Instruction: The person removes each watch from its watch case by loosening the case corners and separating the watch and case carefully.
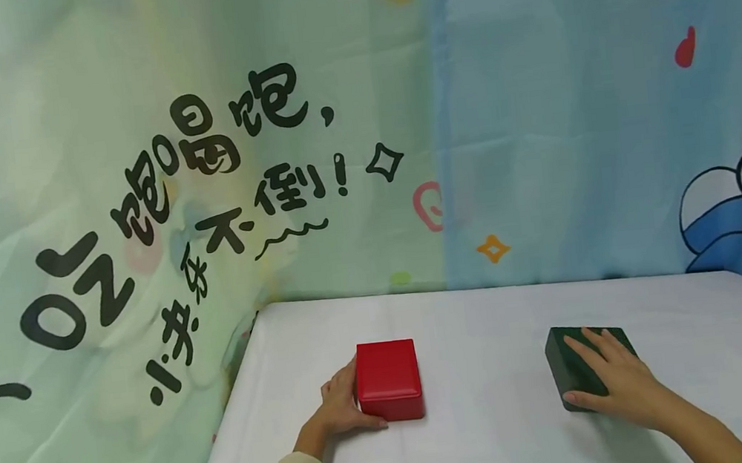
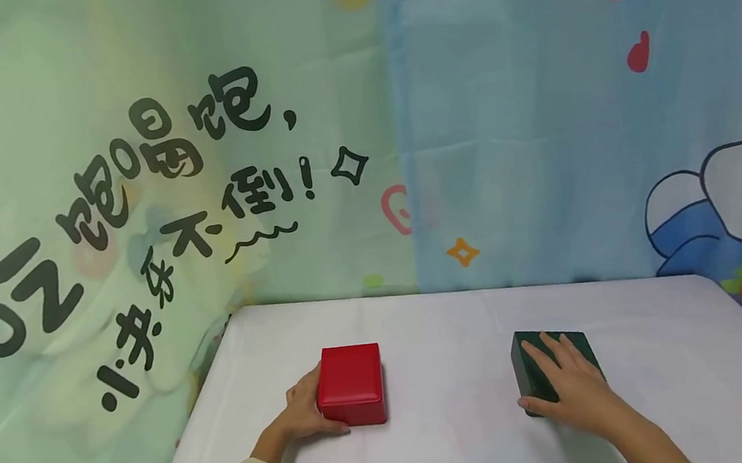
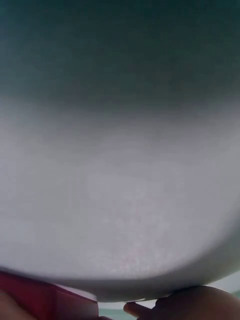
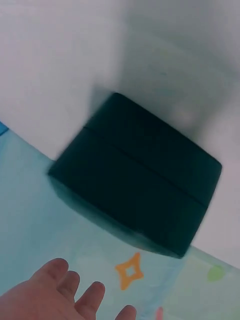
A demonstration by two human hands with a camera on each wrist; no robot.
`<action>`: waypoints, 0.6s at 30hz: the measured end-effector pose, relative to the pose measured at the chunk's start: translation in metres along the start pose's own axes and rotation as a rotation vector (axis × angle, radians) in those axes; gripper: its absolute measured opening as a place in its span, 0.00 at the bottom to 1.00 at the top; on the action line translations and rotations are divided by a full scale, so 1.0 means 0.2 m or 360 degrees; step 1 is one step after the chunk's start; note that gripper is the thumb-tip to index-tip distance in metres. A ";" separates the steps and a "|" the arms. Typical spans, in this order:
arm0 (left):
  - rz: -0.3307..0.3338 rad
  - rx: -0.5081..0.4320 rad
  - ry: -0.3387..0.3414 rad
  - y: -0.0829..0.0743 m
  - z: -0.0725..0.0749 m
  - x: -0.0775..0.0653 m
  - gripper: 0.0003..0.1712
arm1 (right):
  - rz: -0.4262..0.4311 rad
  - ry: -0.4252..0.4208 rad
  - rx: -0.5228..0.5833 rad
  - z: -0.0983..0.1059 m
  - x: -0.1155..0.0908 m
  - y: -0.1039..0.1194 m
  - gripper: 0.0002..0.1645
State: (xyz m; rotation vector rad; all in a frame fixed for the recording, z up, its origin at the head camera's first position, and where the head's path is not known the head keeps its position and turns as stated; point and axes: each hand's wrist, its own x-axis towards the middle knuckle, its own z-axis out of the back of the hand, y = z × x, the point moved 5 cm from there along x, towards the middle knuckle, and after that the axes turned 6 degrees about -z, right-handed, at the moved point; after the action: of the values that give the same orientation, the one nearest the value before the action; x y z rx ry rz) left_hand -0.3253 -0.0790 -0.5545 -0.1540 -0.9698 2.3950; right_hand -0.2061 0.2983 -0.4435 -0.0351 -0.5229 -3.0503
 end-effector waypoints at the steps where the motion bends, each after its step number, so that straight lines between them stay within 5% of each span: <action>1: 0.0014 -0.0005 -0.0002 0.00 0.00 0.00 0.67 | 0.0011 0.0014 0.0013 -0.02 0.02 0.02 0.52; 11: 0.0096 0.0033 0.0027 0.02 0.01 0.03 0.65 | 0.0321 0.0012 0.0179 -0.15 0.25 0.38 0.49; 18: 0.0116 0.0075 0.0023 0.03 0.02 0.05 0.66 | 0.0443 0.0211 0.0286 -0.35 0.44 0.72 0.67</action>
State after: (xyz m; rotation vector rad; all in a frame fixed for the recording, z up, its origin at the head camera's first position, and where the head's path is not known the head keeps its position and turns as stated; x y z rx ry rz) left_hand -0.3385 -0.0804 -0.5549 -0.1921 -0.9146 2.4775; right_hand -0.2876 0.1367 -0.4584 0.0923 -0.7133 -2.7028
